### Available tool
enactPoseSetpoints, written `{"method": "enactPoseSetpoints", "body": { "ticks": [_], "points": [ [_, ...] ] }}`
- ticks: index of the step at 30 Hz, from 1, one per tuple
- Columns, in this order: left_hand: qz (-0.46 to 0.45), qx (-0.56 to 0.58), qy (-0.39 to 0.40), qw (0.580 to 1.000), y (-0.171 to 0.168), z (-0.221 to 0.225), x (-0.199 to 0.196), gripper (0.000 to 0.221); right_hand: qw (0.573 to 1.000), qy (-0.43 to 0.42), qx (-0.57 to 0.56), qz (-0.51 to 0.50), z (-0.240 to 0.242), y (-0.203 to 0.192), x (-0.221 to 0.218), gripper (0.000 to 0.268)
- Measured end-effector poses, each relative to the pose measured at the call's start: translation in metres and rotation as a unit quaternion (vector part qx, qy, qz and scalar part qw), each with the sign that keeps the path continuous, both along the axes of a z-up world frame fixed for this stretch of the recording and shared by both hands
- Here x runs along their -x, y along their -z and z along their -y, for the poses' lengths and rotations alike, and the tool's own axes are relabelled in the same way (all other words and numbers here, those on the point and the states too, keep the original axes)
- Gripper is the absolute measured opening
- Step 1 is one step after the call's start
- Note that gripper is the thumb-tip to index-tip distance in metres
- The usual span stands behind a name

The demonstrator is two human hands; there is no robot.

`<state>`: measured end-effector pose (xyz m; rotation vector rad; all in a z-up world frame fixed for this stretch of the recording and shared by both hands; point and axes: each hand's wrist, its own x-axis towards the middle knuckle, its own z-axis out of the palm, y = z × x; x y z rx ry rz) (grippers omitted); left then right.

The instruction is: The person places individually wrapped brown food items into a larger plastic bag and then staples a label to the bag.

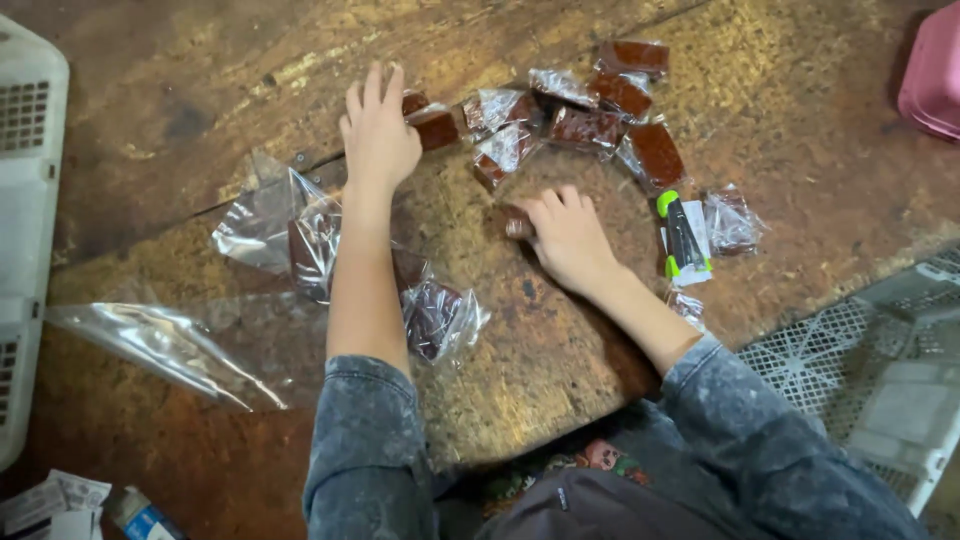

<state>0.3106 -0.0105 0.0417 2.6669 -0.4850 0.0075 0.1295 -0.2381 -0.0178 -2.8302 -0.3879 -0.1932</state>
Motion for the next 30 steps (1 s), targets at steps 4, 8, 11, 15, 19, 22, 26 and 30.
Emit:
{"method": "enactPoseSetpoints", "body": {
  "ticks": [4,8,11,15,19,22,26,30],
  "points": [
    [-0.172,-0.035,-0.053,0.983,-0.005,-0.008,-0.007,0.067,0.998,-0.006,-0.001,0.057,0.004,0.025,0.005,0.046],
    [-0.191,0.023,-0.114,0.975,0.116,-0.038,-0.058,0.06,0.993,-0.003,0.003,0.122,0.002,0.04,0.0,0.039],
    [-0.003,0.024,-0.014,1.0,0.079,-0.034,-0.018,0.045,0.972,-0.002,-0.224,0.077,0.005,0.021,-0.003,0.041],
    [0.241,0.122,0.091,0.959,0.013,-0.002,0.069,0.036,0.606,0.174,-0.766,-0.129,-0.02,-0.057,0.009,0.037],
    [0.155,0.268,0.199,0.93,-0.033,0.03,0.164,0.021,0.499,0.106,-0.826,-0.24,-0.017,-0.095,0.014,0.041],
    [0.213,0.249,0.165,0.93,-0.046,0.011,0.226,0.044,0.713,0.05,-0.68,-0.164,0.006,-0.117,0.037,0.043],
    [0.108,-0.05,-0.014,0.993,0.001,-0.029,0.282,0.098,0.986,-0.012,0.152,-0.064,-0.009,-0.077,0.083,0.05],
    [0.197,-0.178,-0.024,0.964,0.059,-0.038,0.282,0.068,0.97,-0.048,0.237,-0.021,-0.013,-0.051,0.095,0.05]
  ]
}}
